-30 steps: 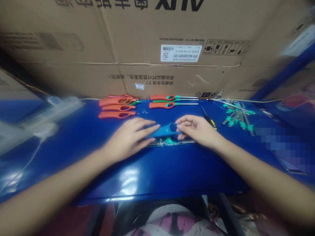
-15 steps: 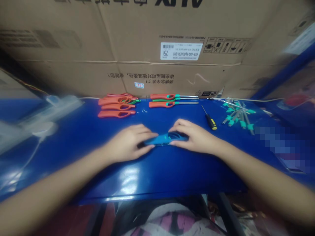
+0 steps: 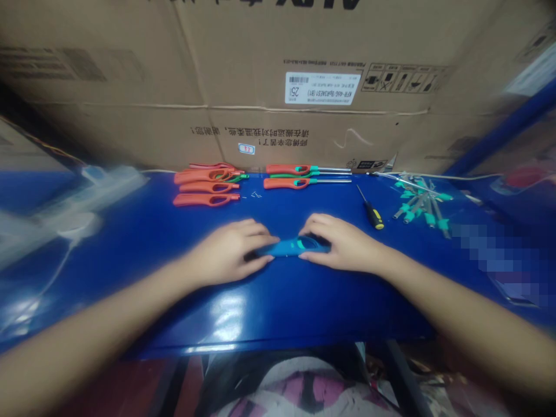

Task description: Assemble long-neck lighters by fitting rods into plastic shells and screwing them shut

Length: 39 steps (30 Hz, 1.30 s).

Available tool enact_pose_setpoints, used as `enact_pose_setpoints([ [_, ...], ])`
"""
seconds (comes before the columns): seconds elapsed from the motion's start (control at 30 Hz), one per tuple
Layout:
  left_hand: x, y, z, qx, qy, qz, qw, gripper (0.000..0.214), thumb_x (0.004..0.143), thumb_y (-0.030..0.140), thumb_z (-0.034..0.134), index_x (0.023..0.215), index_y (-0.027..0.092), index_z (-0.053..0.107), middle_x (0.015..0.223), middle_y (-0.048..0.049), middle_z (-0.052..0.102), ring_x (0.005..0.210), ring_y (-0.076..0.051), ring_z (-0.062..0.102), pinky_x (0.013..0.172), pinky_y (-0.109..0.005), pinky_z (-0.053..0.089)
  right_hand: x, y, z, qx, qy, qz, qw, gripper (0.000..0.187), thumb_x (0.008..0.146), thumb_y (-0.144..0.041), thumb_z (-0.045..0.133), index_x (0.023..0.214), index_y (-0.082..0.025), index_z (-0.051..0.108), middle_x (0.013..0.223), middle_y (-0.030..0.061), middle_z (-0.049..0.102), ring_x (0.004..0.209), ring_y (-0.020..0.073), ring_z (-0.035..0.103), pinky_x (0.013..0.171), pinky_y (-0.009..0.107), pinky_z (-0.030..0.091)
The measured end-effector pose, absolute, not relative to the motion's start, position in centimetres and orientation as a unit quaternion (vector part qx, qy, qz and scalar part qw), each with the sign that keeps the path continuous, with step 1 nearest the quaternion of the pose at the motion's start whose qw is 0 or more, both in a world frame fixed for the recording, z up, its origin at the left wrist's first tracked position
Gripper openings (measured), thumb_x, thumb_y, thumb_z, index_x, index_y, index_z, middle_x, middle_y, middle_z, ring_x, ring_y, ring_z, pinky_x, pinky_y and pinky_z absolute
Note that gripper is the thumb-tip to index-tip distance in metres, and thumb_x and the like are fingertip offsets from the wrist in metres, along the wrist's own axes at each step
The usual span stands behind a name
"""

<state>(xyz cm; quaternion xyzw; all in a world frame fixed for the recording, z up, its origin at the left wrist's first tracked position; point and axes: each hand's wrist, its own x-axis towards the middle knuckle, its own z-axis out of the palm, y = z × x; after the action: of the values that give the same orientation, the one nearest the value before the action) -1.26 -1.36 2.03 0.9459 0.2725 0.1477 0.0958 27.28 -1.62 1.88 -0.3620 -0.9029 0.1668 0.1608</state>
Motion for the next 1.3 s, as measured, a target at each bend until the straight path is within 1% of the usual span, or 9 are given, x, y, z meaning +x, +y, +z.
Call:
enact_pose_setpoints([
  [0.2, -1.3, -1.5, 1.7, 0.946, 0.278, 0.141, 0.083, 0.031, 0.097, 0.032, 0.060, 0.126, 0.021, 0.068, 0.113, -0.0079, 0.069, 0.101, -0.023, 0.063, 0.089, -0.037, 0.054, 27.1, -1.6, 1.8, -0.365, -0.909, 0.139, 0.143, 0.032, 0.088, -0.040, 0.072, 0.110, -0.018, 0.066, 0.106, 0.0074, 0.065, 0.101, 0.0240, 0.061, 0.086, 0.037, 0.050],
  [0.33, -0.9, -2.0, 1.9, 0.954, 0.274, 0.121, 0.013, 0.032, 0.098, 0.030, 0.059, 0.125, 0.017, 0.068, 0.108, -0.0095, 0.070, 0.097, -0.025, 0.065, 0.086, -0.038, 0.056, 26.9, -2.1, 2.2, -0.373, -0.919, 0.072, 0.100, 0.037, 0.090, -0.042, 0.070, 0.116, -0.015, 0.068, 0.105, 0.0096, 0.065, 0.091, 0.0238, 0.064, 0.075, 0.035, 0.051],
  [0.47, -0.8, -2.2, 1.9, 0.960, 0.260, 0.106, -0.026, 0.034, 0.095, 0.027, 0.061, 0.125, 0.013, 0.067, 0.107, -0.0109, 0.071, 0.095, -0.027, 0.067, 0.088, -0.041, 0.058, 26.9, -2.5, 2.5, -0.358, -0.930, 0.021, 0.077, 0.031, 0.091, -0.035, 0.067, 0.116, -0.015, 0.070, 0.103, 0.0095, 0.066, 0.083, 0.0224, 0.065, 0.065, 0.032, 0.049],
  [0.63, -1.2, -1.5, 1.2, 0.953, 0.260, 0.152, -0.011, 0.035, 0.099, 0.030, 0.057, 0.129, 0.014, 0.066, 0.111, -0.0113, 0.072, 0.098, -0.025, 0.068, 0.087, -0.039, 0.058, 27.4, -2.2, 2.4, -0.323, -0.940, 0.000, 0.108, 0.026, 0.097, -0.032, 0.058, 0.112, -0.016, 0.071, 0.101, 0.0089, 0.068, 0.083, 0.0206, 0.065, 0.066, 0.030, 0.049],
  [0.77, -1.2, -1.3, 1.1, 0.941, 0.274, 0.192, 0.043, 0.032, 0.102, 0.033, 0.054, 0.121, 0.013, 0.068, 0.104, -0.0115, 0.073, 0.094, -0.023, 0.069, 0.086, -0.036, 0.057, 27.6, -2.0, 2.4, -0.303, -0.944, -0.021, 0.130, 0.029, 0.103, -0.034, 0.048, 0.102, -0.014, 0.069, 0.092, 0.0085, 0.066, 0.079, 0.0196, 0.063, 0.066, 0.030, 0.047],
  [0.93, -1.0, -1.9, 1.7, 0.936, 0.271, 0.211, 0.080, 0.029, 0.102, 0.032, 0.052, 0.115, 0.013, 0.070, 0.096, -0.0115, 0.072, 0.088, -0.022, 0.067, 0.081, -0.034, 0.056, 27.3, -2.4, 2.3, -0.300, -0.943, -0.054, 0.131, 0.033, 0.105, -0.033, 0.042, 0.097, -0.013, 0.067, 0.088, 0.0089, 0.065, 0.074, 0.0191, 0.058, 0.061, 0.030, 0.042],
  [1.07, -1.0, -2.0, 1.9, 0.933, 0.277, 0.215, 0.080, 0.028, 0.102, 0.030, 0.051, 0.112, 0.013, 0.070, 0.094, -0.0115, 0.071, 0.086, -0.022, 0.067, 0.078, -0.034, 0.055, 27.3, -2.3, 2.4, -0.312, -0.938, -0.034, 0.146, 0.028, 0.104, -0.035, 0.046, 0.098, -0.016, 0.066, 0.090, 0.0076, 0.067, 0.077, 0.0190, 0.060, 0.063, 0.030, 0.042],
  [1.2, -1.1, -1.7, 2.0, 0.928, 0.286, 0.222, 0.084, 0.028, 0.101, 0.030, 0.052, 0.112, 0.013, 0.070, 0.094, -0.0112, 0.072, 0.086, -0.022, 0.067, 0.078, -0.034, 0.055, 27.9, -1.6, 2.7, -0.338, -0.922, 0.021, 0.186, 0.020, 0.098, -0.036, 0.059, 0.104, -0.018, 0.064, 0.097, 0.0063, 0.068, 0.089, 0.0200, 0.063, 0.072, 0.029, 0.046],
  [1.3, -1.2, -1.6, 2.0, 0.924, 0.289, 0.235, 0.084, 0.026, 0.101, 0.030, 0.053, 0.111, 0.013, 0.070, 0.093, -0.0107, 0.072, 0.085, -0.022, 0.067, 0.078, -0.034, 0.055, 28.4, -1.3, 2.9, -0.336, -0.921, 0.033, 0.195, 0.016, 0.096, -0.034, 0.061, 0.099, -0.018, 0.064, 0.092, 0.0055, 0.069, 0.086, 0.0198, 0.062, 0.072, 0.029, 0.046],
])
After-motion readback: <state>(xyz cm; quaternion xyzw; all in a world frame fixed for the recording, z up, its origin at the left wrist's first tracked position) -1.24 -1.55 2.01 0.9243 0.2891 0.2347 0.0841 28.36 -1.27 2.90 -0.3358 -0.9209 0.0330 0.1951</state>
